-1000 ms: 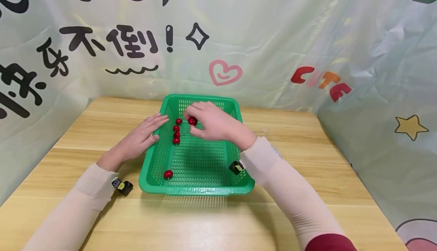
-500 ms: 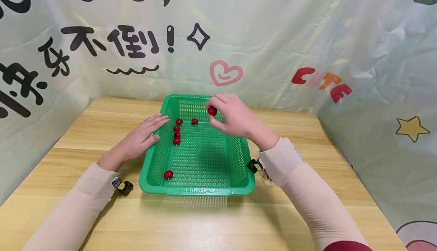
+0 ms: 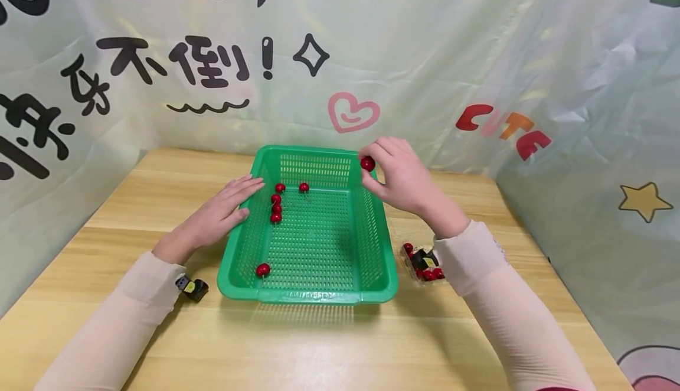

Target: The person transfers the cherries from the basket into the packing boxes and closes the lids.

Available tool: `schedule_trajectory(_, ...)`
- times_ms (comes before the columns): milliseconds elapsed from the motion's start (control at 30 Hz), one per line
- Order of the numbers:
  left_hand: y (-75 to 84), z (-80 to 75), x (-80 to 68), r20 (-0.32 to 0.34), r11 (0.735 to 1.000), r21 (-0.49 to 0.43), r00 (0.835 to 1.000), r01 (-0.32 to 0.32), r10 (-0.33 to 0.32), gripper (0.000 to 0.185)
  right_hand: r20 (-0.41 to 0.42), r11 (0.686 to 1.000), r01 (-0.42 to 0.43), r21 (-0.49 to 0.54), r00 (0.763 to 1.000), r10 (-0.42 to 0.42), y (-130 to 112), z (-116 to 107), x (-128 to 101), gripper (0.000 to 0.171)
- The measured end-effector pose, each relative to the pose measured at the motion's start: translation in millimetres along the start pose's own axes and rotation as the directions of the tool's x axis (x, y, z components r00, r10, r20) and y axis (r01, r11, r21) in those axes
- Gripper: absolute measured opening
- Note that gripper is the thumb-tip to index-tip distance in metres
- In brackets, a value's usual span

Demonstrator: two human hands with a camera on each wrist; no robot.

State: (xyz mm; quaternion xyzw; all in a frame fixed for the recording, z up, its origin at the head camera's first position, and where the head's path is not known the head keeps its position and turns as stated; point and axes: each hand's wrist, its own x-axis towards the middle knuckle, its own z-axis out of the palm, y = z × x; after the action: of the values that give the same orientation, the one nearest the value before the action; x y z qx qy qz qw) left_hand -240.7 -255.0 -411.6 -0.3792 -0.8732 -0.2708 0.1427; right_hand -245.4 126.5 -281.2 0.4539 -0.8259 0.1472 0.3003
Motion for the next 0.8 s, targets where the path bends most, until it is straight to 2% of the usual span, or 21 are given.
schedule_trajectory(367,-2.1,1.0,1.3,-0.001,1.000,0.003,1.000,-0.002,0.002,0.051,0.022,0.995,-0.103,0.003,0.994,0.103,25,-15,-41,0.015)
schedule_trajectory(800,-1.4,0.5,1.6,-0.001,1.000,-0.001,1.000,-0.001,0.001,0.050,0.153,0.968,-0.250,-0.028,0.956,0.251,42,-25,-98,0.012)
